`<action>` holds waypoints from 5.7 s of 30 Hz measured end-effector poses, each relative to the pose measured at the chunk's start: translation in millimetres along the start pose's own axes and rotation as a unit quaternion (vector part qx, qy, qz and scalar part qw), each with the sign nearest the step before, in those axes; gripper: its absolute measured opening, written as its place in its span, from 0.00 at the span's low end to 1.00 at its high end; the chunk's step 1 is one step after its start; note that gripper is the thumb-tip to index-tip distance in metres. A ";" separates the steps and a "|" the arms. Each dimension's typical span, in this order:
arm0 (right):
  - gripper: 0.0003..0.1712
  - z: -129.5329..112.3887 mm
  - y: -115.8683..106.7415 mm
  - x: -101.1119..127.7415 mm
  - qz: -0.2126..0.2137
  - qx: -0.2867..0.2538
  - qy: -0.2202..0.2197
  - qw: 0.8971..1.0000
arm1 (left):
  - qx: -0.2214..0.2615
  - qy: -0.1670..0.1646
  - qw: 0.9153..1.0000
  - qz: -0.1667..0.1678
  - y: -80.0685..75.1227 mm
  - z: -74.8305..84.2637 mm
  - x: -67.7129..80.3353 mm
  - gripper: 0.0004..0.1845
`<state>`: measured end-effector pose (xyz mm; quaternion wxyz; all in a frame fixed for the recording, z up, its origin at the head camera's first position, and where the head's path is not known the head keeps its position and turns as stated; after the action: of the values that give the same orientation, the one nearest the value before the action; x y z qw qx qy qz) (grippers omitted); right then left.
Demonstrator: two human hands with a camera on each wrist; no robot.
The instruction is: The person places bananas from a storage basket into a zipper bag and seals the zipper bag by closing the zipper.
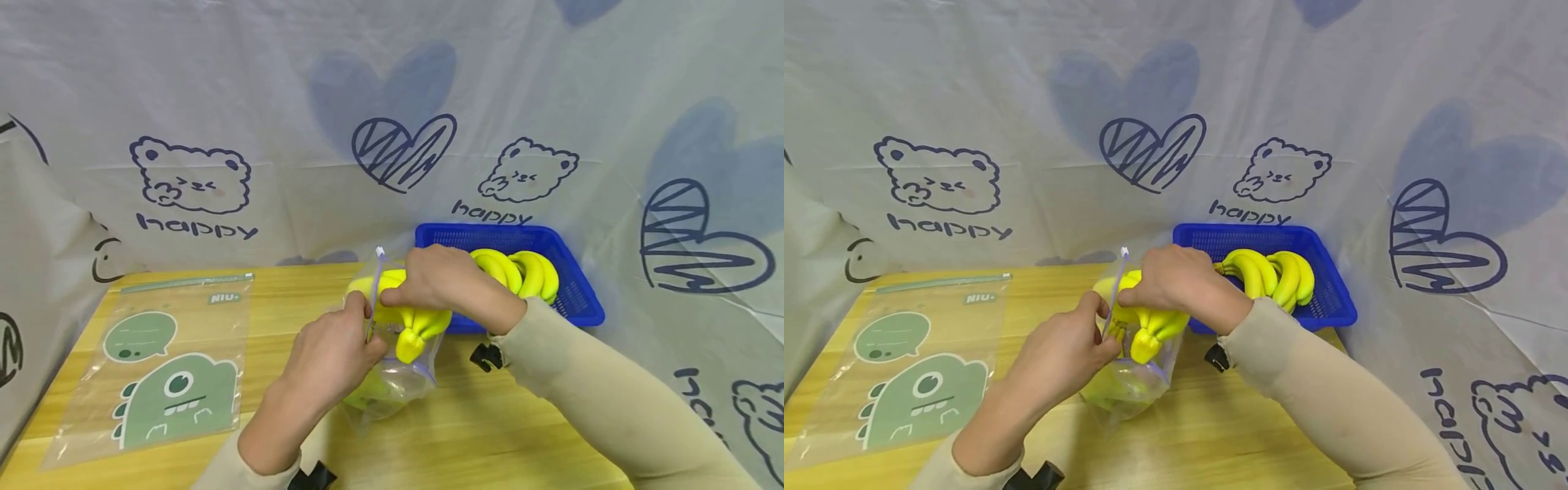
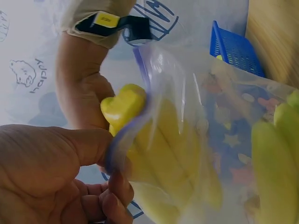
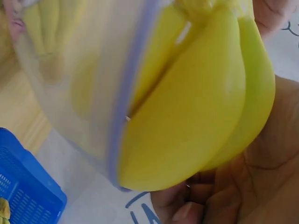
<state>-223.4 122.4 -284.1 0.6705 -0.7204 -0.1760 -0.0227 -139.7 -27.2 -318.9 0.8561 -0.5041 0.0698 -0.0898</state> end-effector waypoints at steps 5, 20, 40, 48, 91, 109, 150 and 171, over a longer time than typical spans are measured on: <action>0.35 0.9 5.9 -0.5 0.053 -0.010 0.018 0.998 | 0.019 -0.005 1.000 -0.023 -1.9 1.8 -0.3 0.18; 0.39 -13.9 28.0 11.1 0.140 0.009 -0.009 0.990 | 0.116 -0.040 0.992 -0.025 -14.4 -4.8 -6.2 0.20; 0.32 -32.8 48.5 10.4 0.079 0.031 -0.109 0.990 | 0.010 -0.080 0.996 0.045 -21.0 -30.1 -9.2 0.05; 0.22 -19.7 33.9 16.0 0.077 -0.010 -0.084 0.993 | 0.006 -0.086 0.995 0.048 -24.2 -37.2 -7.4 0.06; 0.16 -9.2 8.1 24.4 0.193 -0.162 -0.105 0.962 | 0.062 -0.062 0.995 0.053 -31.2 -31.8 -0.3 0.06; 0.12 -22.6 9.9 16.4 0.183 -0.206 -0.129 0.953 | 0.074 -0.074 0.993 0.058 -29.8 -36.4 -5.6 0.06; 0.17 -29.9 19.7 26.7 0.125 -0.218 -0.151 0.956 | 0.102 -0.101 0.988 0.064 -28.9 -56.4 -16.7 0.09; 0.23 -32.9 23.1 25.5 0.076 -0.216 -0.174 0.958 | 0.106 -0.095 0.989 0.044 -24.3 -47.1 -12.6 0.08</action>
<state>-186.3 95.1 -296.1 0.4580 -0.8519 -0.2257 0.1165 -164.0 -76.0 -320.0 0.9104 -0.4137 0.0002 -0.0109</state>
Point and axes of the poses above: each hand's wrist, its own x-axis away from the middle knuckle, its own y-axis out of the palm, z = x × y, the point moved 4 cm from there along -x, towards the middle knuckle, and after that the axes turned 3 degrees about -x, right-handed, at the moved point
